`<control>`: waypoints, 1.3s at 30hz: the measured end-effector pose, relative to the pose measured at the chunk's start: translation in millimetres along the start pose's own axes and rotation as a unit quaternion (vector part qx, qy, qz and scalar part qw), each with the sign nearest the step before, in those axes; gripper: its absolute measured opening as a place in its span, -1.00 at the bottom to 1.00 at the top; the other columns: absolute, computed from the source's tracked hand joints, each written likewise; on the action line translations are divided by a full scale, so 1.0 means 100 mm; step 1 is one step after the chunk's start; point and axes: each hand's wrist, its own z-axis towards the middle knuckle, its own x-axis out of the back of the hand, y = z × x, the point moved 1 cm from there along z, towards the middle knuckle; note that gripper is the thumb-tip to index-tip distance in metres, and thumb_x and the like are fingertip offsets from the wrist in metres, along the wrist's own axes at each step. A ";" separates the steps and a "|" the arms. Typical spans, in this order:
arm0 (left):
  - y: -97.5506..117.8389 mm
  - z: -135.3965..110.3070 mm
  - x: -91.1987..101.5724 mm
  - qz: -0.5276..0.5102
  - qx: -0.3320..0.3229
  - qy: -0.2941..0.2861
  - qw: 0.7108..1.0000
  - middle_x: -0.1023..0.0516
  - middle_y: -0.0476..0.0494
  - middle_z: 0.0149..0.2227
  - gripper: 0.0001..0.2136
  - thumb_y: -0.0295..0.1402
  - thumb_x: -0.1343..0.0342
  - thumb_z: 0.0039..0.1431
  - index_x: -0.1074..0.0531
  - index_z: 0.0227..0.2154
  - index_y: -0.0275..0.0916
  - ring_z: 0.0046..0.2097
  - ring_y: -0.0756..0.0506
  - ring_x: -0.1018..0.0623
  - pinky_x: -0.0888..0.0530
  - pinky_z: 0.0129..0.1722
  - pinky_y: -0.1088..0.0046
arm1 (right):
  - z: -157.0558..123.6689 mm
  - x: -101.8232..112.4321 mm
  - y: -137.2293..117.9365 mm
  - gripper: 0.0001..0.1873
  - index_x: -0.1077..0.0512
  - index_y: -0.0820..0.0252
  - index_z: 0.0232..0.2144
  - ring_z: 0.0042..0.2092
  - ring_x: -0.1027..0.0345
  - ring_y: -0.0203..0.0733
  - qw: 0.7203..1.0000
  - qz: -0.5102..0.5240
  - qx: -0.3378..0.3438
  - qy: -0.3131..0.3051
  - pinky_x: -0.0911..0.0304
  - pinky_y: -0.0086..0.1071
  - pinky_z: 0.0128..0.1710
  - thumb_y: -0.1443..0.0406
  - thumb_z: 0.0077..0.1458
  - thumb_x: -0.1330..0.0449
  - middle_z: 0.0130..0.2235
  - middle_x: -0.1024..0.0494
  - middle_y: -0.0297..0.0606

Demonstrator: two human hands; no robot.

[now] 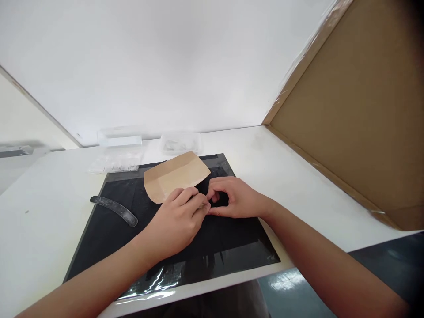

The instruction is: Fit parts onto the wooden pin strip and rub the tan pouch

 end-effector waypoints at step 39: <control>0.04 0.00 -0.07 0.069 -0.019 0.091 0.993 -0.62 -0.14 -0.16 -0.91 -0.48 -0.12 0.40 -0.52 -0.21 -0.31 -0.03 -0.17 -0.48 -0.36 0.01 0.18 | -0.04 0.11 0.04 -0.57 -0.54 0.12 -0.15 -0.29 -0.42 -0.21 0.996 -0.002 -0.074 -0.054 -0.32 -0.34 -0.30 -0.05 0.11 -0.35 -0.30 -0.55 -0.30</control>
